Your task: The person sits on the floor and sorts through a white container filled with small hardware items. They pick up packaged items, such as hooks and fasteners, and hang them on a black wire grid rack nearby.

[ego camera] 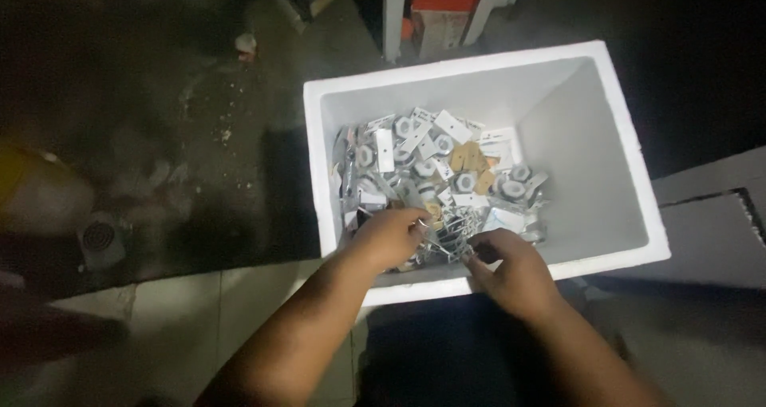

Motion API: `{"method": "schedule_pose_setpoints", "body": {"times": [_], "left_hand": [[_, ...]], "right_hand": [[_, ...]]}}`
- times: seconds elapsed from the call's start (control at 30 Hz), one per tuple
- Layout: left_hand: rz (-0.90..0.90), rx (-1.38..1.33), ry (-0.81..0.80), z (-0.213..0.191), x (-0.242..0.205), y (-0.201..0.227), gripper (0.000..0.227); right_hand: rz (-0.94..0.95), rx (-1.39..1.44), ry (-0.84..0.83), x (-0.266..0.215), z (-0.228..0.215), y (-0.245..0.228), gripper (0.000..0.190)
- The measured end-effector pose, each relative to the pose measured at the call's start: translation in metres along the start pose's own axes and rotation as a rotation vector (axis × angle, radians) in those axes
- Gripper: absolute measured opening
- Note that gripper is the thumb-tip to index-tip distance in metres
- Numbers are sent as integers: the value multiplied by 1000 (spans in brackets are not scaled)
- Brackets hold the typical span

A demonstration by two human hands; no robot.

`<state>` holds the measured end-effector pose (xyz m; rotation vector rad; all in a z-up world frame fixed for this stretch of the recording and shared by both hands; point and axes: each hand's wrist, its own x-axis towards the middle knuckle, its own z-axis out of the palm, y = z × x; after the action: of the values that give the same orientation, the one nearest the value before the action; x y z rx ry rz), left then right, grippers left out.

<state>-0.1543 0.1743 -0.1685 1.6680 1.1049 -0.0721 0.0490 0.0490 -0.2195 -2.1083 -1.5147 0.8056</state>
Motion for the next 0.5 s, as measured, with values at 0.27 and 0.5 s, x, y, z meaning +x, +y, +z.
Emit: {"method": "schedule_pose_setpoints", "body": {"times": [0.27, 0.5], "left_hand": [[31, -265, -10, 5, -22, 17, 47], [81, -256, 0, 33, -10, 17, 43]], "right_hand": [[-110, 149, 38, -16, -16, -13, 55], [-93, 199, 137, -26, -17, -17, 39]]}}
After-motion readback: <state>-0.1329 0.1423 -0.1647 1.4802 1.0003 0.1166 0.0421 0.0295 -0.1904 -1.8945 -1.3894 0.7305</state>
